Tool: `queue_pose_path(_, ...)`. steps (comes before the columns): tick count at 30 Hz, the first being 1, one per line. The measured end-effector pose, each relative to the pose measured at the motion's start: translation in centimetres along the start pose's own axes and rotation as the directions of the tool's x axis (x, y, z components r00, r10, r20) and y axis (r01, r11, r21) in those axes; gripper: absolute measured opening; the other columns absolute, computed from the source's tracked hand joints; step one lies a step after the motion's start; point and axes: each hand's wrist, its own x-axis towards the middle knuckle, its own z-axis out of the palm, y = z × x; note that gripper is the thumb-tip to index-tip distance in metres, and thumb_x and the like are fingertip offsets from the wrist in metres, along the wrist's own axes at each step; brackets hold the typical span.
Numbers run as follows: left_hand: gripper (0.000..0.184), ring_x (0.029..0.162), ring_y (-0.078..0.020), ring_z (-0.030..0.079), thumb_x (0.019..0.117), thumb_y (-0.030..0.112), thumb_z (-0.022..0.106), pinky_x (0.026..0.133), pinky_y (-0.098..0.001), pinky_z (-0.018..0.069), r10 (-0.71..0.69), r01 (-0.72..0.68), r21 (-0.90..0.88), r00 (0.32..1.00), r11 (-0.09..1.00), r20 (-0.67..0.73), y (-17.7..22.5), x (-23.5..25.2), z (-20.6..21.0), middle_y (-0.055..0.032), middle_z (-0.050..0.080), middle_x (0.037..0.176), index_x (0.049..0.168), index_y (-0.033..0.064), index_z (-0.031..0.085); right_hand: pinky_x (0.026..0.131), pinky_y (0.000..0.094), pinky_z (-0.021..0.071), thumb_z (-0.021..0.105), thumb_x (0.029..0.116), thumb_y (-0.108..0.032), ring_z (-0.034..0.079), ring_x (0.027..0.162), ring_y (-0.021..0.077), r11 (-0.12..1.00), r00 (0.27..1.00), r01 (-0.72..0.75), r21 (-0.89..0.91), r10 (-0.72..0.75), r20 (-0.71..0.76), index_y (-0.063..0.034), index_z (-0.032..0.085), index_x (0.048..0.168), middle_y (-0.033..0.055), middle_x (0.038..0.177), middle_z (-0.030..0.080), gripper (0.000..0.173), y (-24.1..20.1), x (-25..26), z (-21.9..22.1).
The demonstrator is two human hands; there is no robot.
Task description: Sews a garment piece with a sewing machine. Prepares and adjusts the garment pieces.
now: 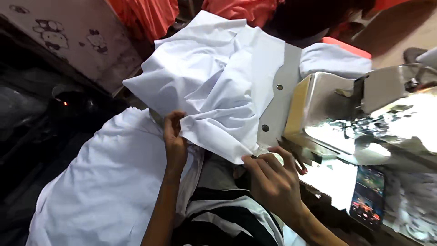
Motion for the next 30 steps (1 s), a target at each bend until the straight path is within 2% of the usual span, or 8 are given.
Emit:
queue_pose_path(5, 0.049, 0.11, -0.0157, 0.067, 0.1112, 0.034, 0.021, 0.091, -0.0377, 0.0575, -0.542, 0.488, -0.462, 0.84, 0.74, 0.019, 4.2, -6.9, 0.1, -0.005, 0.067, 0.124, 0.143, 0.0056, 0.045, 0.087, 0.043, 0.0532, 0.054, 0.0937, -0.011, 0.065, 0.073, 0.022, 0.955, 0.973, 0.141, 0.26, -0.182, 0.142, -0.0098, 0.068, 0.09, 0.0025, 0.07, 0.063, 0.015, -4.5, -0.3, 3.2)
queue_pose_path(10, 0.05, 0.099, -0.0192, 0.073, 0.0989, 0.014, 0.062, 0.086, -0.0362, 0.0615, -0.443, 0.468, -0.235, 0.883, 0.852, 0.154, 4.0, -10.7, 0.1, -0.0119, 0.073, 0.114, 0.141, -0.0054, 0.042, 0.065, 0.0515, 0.0573, 0.068, 0.0963, -0.021, 0.07, 0.076, 0.0306, 0.833, 0.639, 0.072, 0.548, -0.46, 0.616, -0.0084, 0.072, 0.098, 0.0106, 0.082, 0.07, 0.013, -5.6, 4.7, 2.0)
queue_pose_path(14, 0.039, 0.101, -0.0189, 0.073, 0.0978, 0.003, 0.062, 0.09, -0.0362, 0.0612, -0.473, 0.486, -0.226, 0.874, 0.844, 0.114, 2.2, -11.2, 0.6, -0.0115, 0.074, 0.112, 0.135, -0.0057, 0.052, 0.067, 0.0479, 0.0587, 0.061, 0.0939, -0.008, 0.071, 0.083, 0.0245, 0.892, 0.885, 0.089, 0.443, -0.275, 0.375, -0.0154, 0.075, 0.111, 0.0052, 0.093, 0.073, 0.024, -2.0, 14.4, -2.2)
queue_pose_path(17, 0.036, 0.096, -0.0155, 0.073, 0.0968, 0.002, 0.064, 0.087, -0.0323, 0.0617, -0.492, 0.499, -0.218, 0.866, 0.839, 0.091, 1.7, -11.8, 1.2, -0.0093, 0.075, 0.108, 0.132, -0.0048, 0.059, 0.071, 0.0576, 0.0531, 0.061, 0.0902, 0.005, 0.067, 0.097, 0.0363, 0.961, 0.917, 0.13, 0.245, -0.211, 0.339, -0.0151, 0.072, 0.119, 0.0113, 0.107, 0.071, 0.037, 1.7, 22.1, 0.3)
queue_pose_path(19, 0.028, 0.09, -0.0095, 0.073, 0.0958, 0.001, 0.065, 0.082, -0.0276, 0.0615, -0.44, 0.444, -0.128, 0.896, 0.887, 0.056, 1.9, -12.1, 1.4, -0.005, 0.076, 0.101, 0.124, -0.0038, 0.065, 0.08, 0.0679, 0.0512, 0.067, 0.0849, 0.003, 0.064, 0.109, 0.0431, 0.981, 0.815, 0.117, 0.156, -0.185, 0.549, -0.0179, 0.069, 0.125, 0.0148, 0.117, 0.068, 0.046, 5.2, 25.9, 3.9)
queue_pose_path(23, 0.02, 0.088, -0.0068, 0.072, 0.0956, 0.0, 0.063, 0.082, -0.0258, 0.0614, -0.287, 0.287, -0.018, 0.958, 0.958, 0.02, 3.2, -11.6, -0.8, -0.0069, 0.075, 0.1, 0.114, -0.0059, 0.069, 0.069, 0.0752, 0.0475, 0.076, 0.0872, -0.013, 0.066, 0.09, 0.0509, 0.978, 0.669, 0.207, -0.027, -0.121, 0.734, -0.0126, 0.077, 0.097, 0.0226, 0.091, 0.071, 0.01, 8.9, 28.6, 9.1)
queue_pose_path(28, 0.018, 0.078, -0.0113, 0.067, 0.0967, 0.0, 0.058, 0.076, -0.0302, 0.0568, 0.009, 0.026, 0.47, 0.997, 0.882, -0.072, 8.5, -4.8, -11.3, -0.0119, 0.071, 0.088, 0.108, -0.0065, 0.071, 0.077, 0.0815, 0.0439, 0.072, 0.093, -0.004, 0.064, 0.092, 0.0569, 0.953, 0.812, 0.284, 0.103, -0.296, 0.504, -0.0027, 0.075, 0.102, 0.0302, 0.097, 0.069, 0.009, 7.9, 37.0, 6.7)
queue_pose_path(30, 0.019, 0.08, -0.0145, 0.066, 0.0897, -0.003, 0.058, 0.076, -0.0327, 0.0558, 0.254, -0.15, 0.705, 0.966, 0.693, -0.045, 13.6, 0.6, -19.2, -0.0148, 0.07, 0.09, 0.103, -0.0091, 0.07, 0.088, 0.0674, 0.0435, 0.059, 0.1004, -0.004, 0.06, 0.098, 0.0511, 0.956, 0.897, 0.228, 0.184, -0.28, 0.341, 0.0124, 0.062, 0.112, 0.036, 0.108, 0.063, 0.02, 5.0, 41.6, 4.6)
